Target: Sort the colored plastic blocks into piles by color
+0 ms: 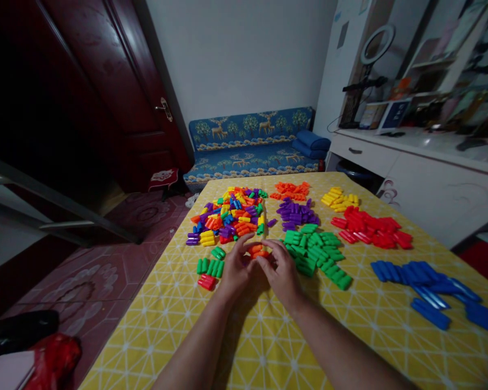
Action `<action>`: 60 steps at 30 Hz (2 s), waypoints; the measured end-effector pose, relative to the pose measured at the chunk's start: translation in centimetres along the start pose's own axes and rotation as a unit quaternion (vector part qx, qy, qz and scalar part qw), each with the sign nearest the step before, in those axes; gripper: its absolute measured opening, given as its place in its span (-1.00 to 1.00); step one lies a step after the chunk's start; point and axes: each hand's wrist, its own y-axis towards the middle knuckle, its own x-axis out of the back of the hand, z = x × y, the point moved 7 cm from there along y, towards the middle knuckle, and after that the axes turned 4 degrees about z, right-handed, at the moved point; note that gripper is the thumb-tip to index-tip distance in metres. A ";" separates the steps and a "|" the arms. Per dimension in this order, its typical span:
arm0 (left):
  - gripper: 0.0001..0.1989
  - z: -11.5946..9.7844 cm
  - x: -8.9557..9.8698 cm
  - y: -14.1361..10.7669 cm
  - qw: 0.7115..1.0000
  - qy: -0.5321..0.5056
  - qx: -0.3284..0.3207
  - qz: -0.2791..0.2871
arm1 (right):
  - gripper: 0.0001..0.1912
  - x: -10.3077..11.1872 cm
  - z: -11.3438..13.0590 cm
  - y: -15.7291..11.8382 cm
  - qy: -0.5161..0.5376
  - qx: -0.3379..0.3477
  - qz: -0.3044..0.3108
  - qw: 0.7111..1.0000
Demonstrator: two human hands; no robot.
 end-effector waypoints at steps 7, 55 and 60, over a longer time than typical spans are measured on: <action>-0.47 -0.2 0.0 -0.2 1.000 0.031 0.000 -0.006 | -0.80 0.3 0.6 0.0 -0.017 0.012 -0.011 1.000; -0.63 -0.3 -0.3 1.9 0.822 0.565 0.073 -0.022 | -0.68 0.5 -1.4 -0.2 0.080 -0.086 -0.027 0.993; -0.76 0.0 -0.2 2.4 0.822 0.564 0.061 -0.053 | -0.68 0.9 -3.5 4.3 0.082 -0.124 0.087 0.985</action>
